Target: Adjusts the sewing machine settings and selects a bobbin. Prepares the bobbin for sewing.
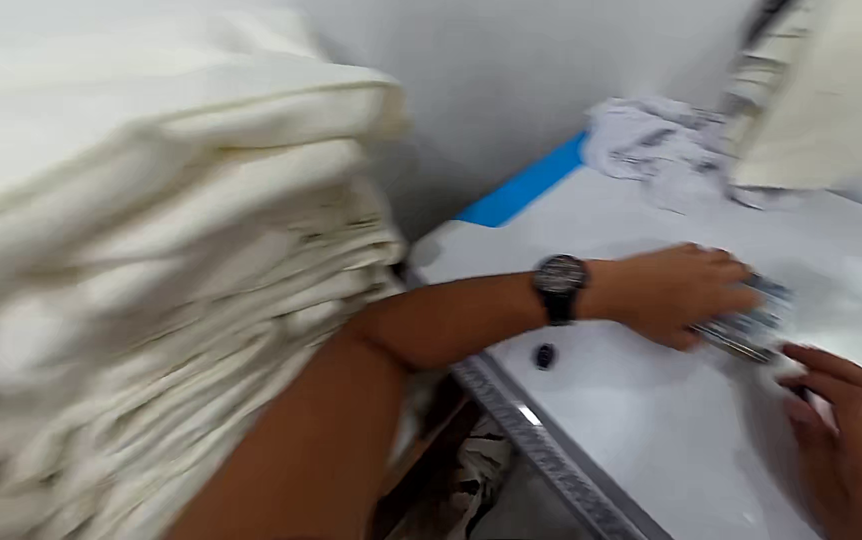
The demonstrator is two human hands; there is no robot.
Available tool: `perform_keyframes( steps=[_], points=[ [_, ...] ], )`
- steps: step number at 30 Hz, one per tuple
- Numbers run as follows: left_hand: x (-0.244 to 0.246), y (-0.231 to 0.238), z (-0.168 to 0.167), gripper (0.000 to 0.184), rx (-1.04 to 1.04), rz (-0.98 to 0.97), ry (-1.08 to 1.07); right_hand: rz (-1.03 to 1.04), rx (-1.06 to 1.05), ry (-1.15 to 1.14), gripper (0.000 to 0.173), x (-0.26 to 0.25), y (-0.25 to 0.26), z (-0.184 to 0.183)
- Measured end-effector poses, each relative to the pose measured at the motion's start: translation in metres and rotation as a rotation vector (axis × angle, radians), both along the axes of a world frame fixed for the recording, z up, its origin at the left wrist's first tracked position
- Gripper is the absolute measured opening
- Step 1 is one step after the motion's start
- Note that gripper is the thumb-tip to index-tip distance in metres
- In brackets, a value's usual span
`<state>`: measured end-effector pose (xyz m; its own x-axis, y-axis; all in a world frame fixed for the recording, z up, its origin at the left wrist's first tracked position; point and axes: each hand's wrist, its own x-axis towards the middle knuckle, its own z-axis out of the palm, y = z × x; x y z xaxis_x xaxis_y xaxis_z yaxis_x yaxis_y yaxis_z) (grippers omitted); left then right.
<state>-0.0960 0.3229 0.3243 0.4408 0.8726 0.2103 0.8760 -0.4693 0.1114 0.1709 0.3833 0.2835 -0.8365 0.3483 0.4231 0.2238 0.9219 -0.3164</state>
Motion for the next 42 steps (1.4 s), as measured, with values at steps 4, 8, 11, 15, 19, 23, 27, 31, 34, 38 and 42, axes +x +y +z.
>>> perform_keyframes(
  steps=[4, 8, 11, 15, 19, 23, 27, 31, 34, 38, 42],
  points=[
    [0.002, 0.005, -0.005, 0.050, 0.050, -0.079, 0.073, -0.234, -0.173, 0.130, 0.027, 0.005, 0.000, 0.000],
    [0.004, 0.004, -0.013, 0.042, 0.180, -0.183, 0.158, -0.269, -0.285, 0.125, 0.025, 0.003, 0.000, 0.008],
    [0.013, -0.002, -0.015, 0.046, 0.212, -0.205, 0.241, -0.233, -0.159, -0.011, 0.056, -0.005, -0.001, 0.009],
    [0.019, -0.010, -0.018, 0.049, 0.286, -0.218, 0.326, -0.206, 0.030, -0.113, 0.062, -0.012, -0.002, 0.005],
    [0.014, -0.008, -0.010, 0.046, 0.293, -0.187, 0.202, -0.231, 0.028, -0.083, 0.063, -0.011, -0.003, 0.005],
    [-0.002, -0.001, -0.003, 0.044, 0.230, -0.154, -0.065, -0.198, 0.056, 0.176, 0.045, -0.006, -0.005, 0.003],
    [-0.014, 0.004, -0.007, 0.046, 0.133, -0.177, -0.223, -0.093, 0.188, 0.172, 0.021, -0.008, -0.012, 0.001],
    [-0.024, 0.006, -0.002, 0.040, 0.197, -0.156, -0.426, -0.067, 0.246, 0.092, 0.027, -0.007, -0.012, -0.001],
    [-0.037, 0.012, 0.000, 0.033, 0.234, -0.006, -0.612, -0.036, 0.248, 0.090, 0.026, -0.004, -0.014, -0.002],
    [-0.056, 0.027, -0.017, 0.017, -0.088, 0.067, -0.859, -0.034, 0.146, 0.172, 0.020, -0.007, -0.011, 0.006],
    [-0.053, 0.030, -0.022, 0.011, -0.165, 0.043, -0.908, -0.074, -0.037, 0.107, 0.019, -0.021, -0.010, 0.026]
  ],
)
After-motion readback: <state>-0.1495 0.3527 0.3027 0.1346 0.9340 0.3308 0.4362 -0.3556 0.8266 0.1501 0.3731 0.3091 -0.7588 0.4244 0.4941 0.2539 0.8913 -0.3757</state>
